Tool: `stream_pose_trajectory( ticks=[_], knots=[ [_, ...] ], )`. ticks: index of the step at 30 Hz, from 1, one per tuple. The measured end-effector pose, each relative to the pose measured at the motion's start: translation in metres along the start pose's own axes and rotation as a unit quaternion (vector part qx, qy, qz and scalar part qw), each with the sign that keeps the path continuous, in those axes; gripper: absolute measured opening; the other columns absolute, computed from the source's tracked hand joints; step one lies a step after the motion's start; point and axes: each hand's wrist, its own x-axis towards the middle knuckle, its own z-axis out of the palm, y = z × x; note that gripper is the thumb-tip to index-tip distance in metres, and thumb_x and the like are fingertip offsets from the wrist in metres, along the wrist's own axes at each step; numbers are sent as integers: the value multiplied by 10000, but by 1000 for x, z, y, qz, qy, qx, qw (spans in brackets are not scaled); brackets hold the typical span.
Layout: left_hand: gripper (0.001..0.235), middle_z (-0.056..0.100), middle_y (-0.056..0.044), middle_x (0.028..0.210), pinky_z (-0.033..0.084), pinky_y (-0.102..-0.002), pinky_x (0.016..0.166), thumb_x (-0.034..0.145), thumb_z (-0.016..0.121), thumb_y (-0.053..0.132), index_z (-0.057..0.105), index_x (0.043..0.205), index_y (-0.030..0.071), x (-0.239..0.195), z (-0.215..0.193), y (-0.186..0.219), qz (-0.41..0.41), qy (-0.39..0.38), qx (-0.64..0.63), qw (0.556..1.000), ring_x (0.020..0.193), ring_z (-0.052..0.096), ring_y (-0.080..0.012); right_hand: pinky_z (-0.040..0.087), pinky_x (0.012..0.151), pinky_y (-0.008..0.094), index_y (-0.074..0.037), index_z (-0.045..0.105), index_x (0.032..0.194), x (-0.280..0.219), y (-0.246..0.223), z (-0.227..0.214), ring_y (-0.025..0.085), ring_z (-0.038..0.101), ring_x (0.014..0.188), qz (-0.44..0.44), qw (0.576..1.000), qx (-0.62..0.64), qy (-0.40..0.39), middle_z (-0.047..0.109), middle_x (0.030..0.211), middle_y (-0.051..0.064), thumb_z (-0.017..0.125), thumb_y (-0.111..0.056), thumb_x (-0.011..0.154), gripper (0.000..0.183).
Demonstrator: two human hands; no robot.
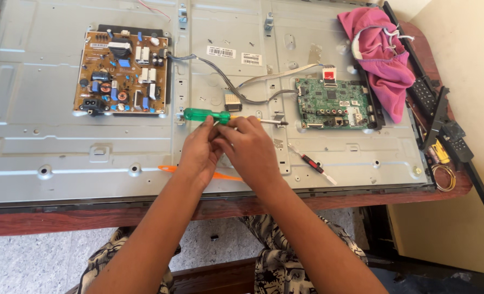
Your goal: The person uses a green-handled screwdriver to remove screws from a yellow circuit board, then sets the board aside. They continue to remove screws from a smaller brown circuit board and place the screws on the table. The person handles multiple circuit boards and tools during the process.
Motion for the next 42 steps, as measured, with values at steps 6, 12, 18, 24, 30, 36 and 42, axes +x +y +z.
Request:
stream_pose_trajectory(
  ticks=[6, 12, 18, 24, 30, 36, 42],
  knots=[
    [228, 685, -46, 964, 565, -310, 792, 1063, 543, 272, 624, 1073, 60, -2, -5, -6, -25, 19, -50, 998, 810, 636, -126, 535, 791, 382, -105, 783, 960, -5, 2, 16, 267, 621, 912, 22, 1000, -20, 3, 709, 919, 38, 778, -149, 832, 135],
    [244, 724, -74, 994, 562, -338, 853, 1050, 501, 283, 611, 1074, 67, -1, -7, -10, -13, 19, -44, 999, 904, 707, -175, 528, 728, 396, -97, 785, 893, 1, 1, 18, 275, 662, 792, 105, 993, 51, 14, 716, 814, 73, 759, -115, 804, 94],
    [330, 743, -98, 1022, 550, -351, 890, 1087, 493, 335, 629, 1130, 38, 8, -14, -15, -4, -25, -59, 998, 949, 715, -213, 576, 725, 369, -104, 782, 927, -1, 8, 15, 248, 715, 776, 182, 971, 155, 22, 722, 859, 80, 719, -86, 808, 136],
    [364, 742, -87, 1123, 546, -328, 964, 1081, 455, 332, 612, 1233, 41, 3, -8, -4, 12, -39, -53, 998, 1059, 697, -187, 553, 759, 403, -109, 749, 892, -4, 8, 13, 290, 686, 842, 125, 984, 123, 41, 693, 841, 84, 684, -84, 822, 99],
    [362, 715, -79, 1124, 533, -330, 935, 1128, 470, 343, 619, 1278, 49, -2, -3, -7, 4, -67, -51, 996, 1029, 669, -192, 542, 737, 421, -116, 727, 810, -3, 8, -7, 295, 674, 822, 114, 988, 103, 22, 670, 796, 89, 704, -129, 799, 29],
    [315, 685, -75, 1251, 524, -361, 1024, 1123, 423, 351, 569, 1251, 102, 3, 23, -6, 22, -40, -27, 999, 1181, 675, -229, 596, 723, 307, -94, 779, 973, -18, 55, -37, 197, 728, 784, 161, 955, 226, 107, 730, 876, 66, 706, -19, 803, 200],
    [328, 668, -97, 1343, 513, -413, 1113, 1110, 358, 363, 506, 1279, 124, -3, 52, -1, 24, -30, -16, 999, 1320, 640, -293, 577, 685, 264, -74, 826, 1040, -77, 267, -229, 119, 721, 790, 339, 911, 8, 234, 792, 958, 43, 779, -18, 852, 201]
  ],
)
